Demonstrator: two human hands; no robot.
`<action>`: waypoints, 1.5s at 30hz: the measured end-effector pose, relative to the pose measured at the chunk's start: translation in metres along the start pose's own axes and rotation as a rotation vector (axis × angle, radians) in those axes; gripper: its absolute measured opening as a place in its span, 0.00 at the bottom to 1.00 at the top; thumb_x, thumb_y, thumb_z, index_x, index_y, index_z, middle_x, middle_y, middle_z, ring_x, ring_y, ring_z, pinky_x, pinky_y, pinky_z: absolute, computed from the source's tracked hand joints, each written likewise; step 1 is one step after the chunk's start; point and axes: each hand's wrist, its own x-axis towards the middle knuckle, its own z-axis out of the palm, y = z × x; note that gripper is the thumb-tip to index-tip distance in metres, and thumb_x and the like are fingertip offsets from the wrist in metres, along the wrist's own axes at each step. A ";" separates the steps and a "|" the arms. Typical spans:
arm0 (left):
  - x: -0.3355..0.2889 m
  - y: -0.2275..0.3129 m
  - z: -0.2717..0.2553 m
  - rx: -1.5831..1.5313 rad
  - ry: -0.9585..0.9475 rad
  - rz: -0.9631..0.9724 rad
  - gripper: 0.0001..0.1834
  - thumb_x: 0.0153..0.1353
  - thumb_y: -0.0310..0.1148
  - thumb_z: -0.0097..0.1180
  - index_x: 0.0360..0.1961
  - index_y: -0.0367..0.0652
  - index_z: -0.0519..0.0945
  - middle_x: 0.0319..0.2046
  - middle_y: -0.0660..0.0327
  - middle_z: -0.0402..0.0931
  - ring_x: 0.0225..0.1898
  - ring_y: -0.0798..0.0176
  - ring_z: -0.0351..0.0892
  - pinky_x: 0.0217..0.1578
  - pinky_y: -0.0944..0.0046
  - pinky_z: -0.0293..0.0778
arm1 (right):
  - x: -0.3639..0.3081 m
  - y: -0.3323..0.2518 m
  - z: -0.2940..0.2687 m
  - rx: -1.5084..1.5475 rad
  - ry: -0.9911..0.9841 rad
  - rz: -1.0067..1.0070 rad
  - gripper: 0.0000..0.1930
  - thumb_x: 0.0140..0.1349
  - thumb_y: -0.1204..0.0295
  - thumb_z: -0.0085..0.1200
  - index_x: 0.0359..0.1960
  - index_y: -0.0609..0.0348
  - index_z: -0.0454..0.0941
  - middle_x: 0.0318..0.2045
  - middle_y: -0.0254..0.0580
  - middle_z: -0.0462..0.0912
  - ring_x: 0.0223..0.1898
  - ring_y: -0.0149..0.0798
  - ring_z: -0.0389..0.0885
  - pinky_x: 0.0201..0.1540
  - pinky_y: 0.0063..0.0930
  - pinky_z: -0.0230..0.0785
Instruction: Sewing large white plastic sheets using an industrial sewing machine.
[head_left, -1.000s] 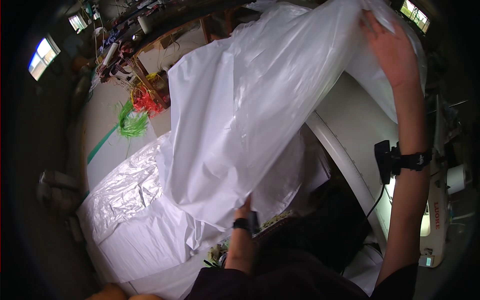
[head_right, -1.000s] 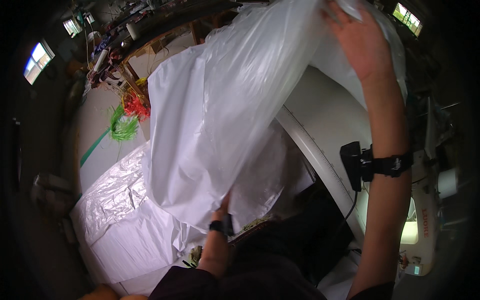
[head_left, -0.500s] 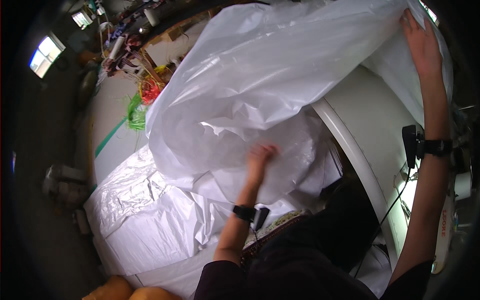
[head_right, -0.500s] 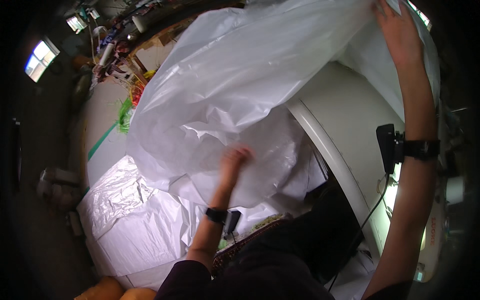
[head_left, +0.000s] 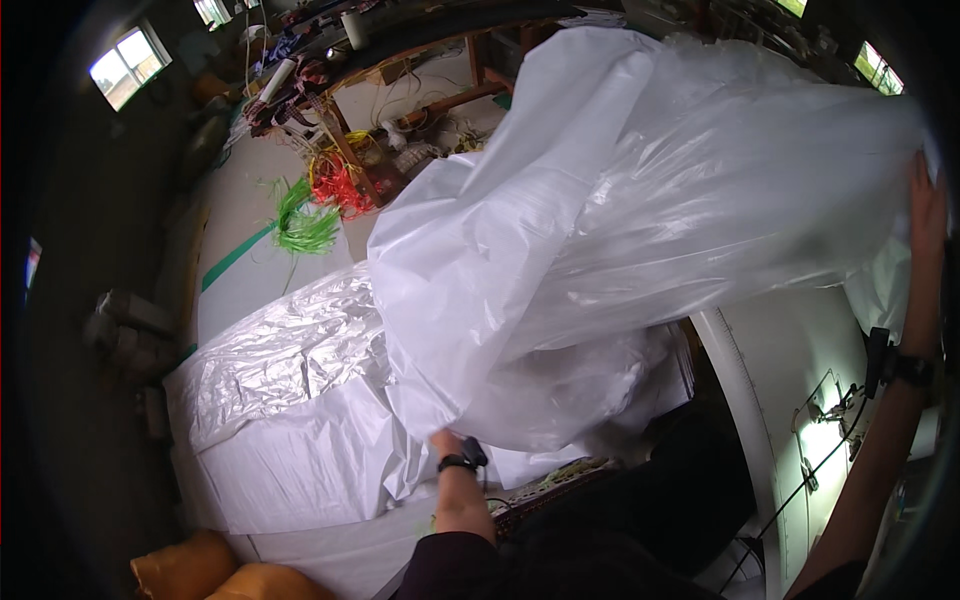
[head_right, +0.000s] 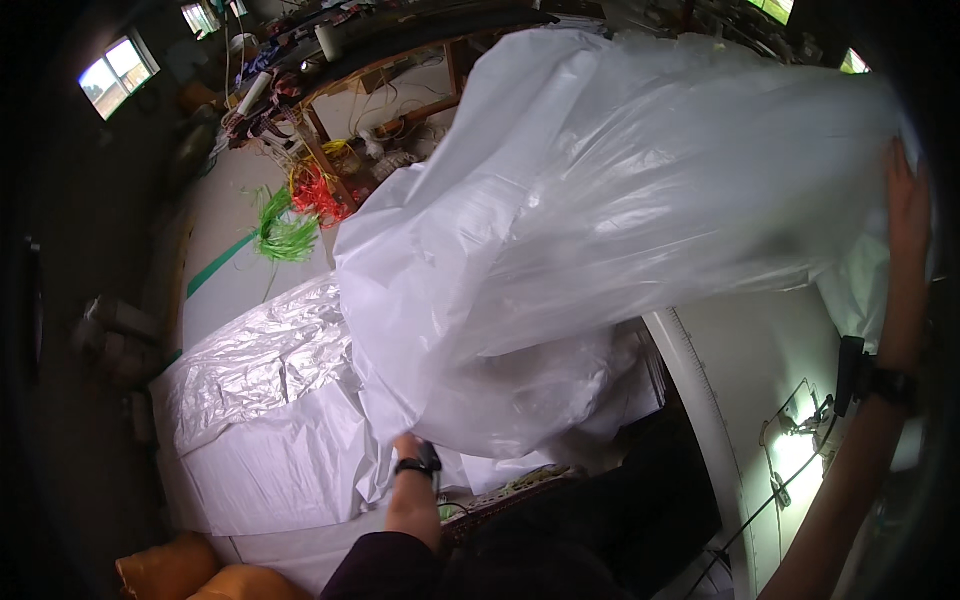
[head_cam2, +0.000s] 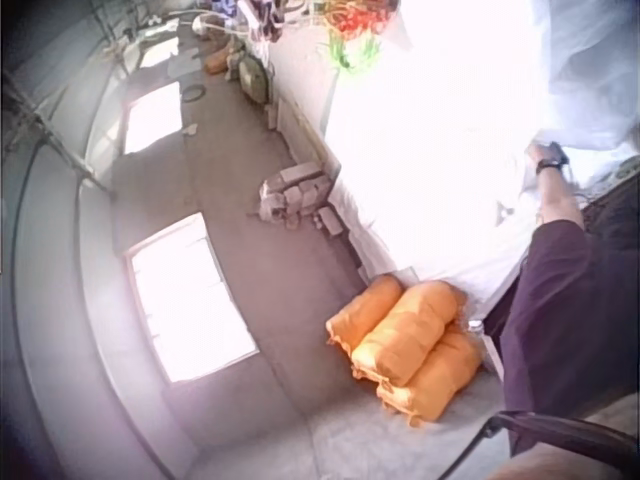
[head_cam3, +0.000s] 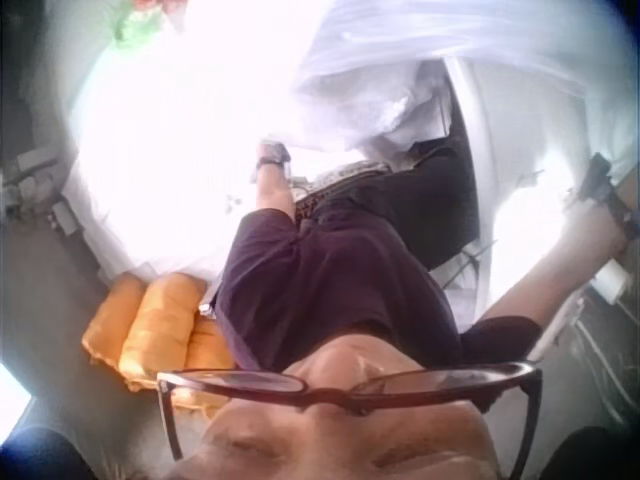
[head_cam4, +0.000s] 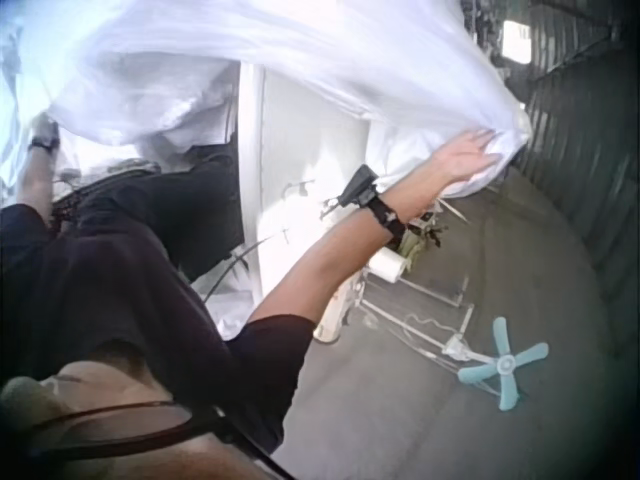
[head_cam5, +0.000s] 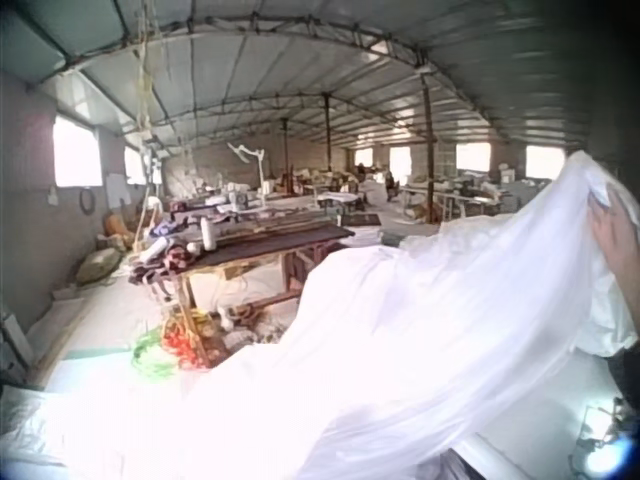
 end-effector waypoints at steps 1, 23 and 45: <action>0.013 0.041 0.010 -0.141 -0.080 0.120 0.22 0.69 0.45 0.46 0.52 0.36 0.75 0.41 0.55 0.80 0.35 0.58 0.80 0.35 0.55 0.79 | -0.010 0.001 -0.008 0.151 -0.041 -0.014 0.33 0.67 0.71 0.41 0.73 0.52 0.46 0.74 0.37 0.42 0.74 0.36 0.41 0.72 0.34 0.46; -0.245 0.705 0.132 0.614 -0.037 1.687 0.06 0.68 0.35 0.51 0.37 0.45 0.73 0.34 0.67 0.68 0.34 0.70 0.69 0.33 0.64 0.69 | -0.343 -0.016 -0.470 2.628 -0.113 -1.604 0.17 0.65 0.62 0.49 0.50 0.59 0.79 0.43 0.49 0.83 0.47 0.48 0.80 0.53 0.37 0.70; -0.565 0.528 0.592 -0.516 -1.784 1.070 0.05 0.66 0.29 0.52 0.42 0.46 0.72 0.42 0.63 0.72 0.41 0.65 0.76 0.40 0.56 0.78 | -0.373 -0.016 -0.429 3.562 -0.952 -0.944 0.23 0.66 0.58 0.52 0.57 0.62 0.71 0.51 0.51 0.79 0.54 0.45 0.75 0.58 0.45 0.64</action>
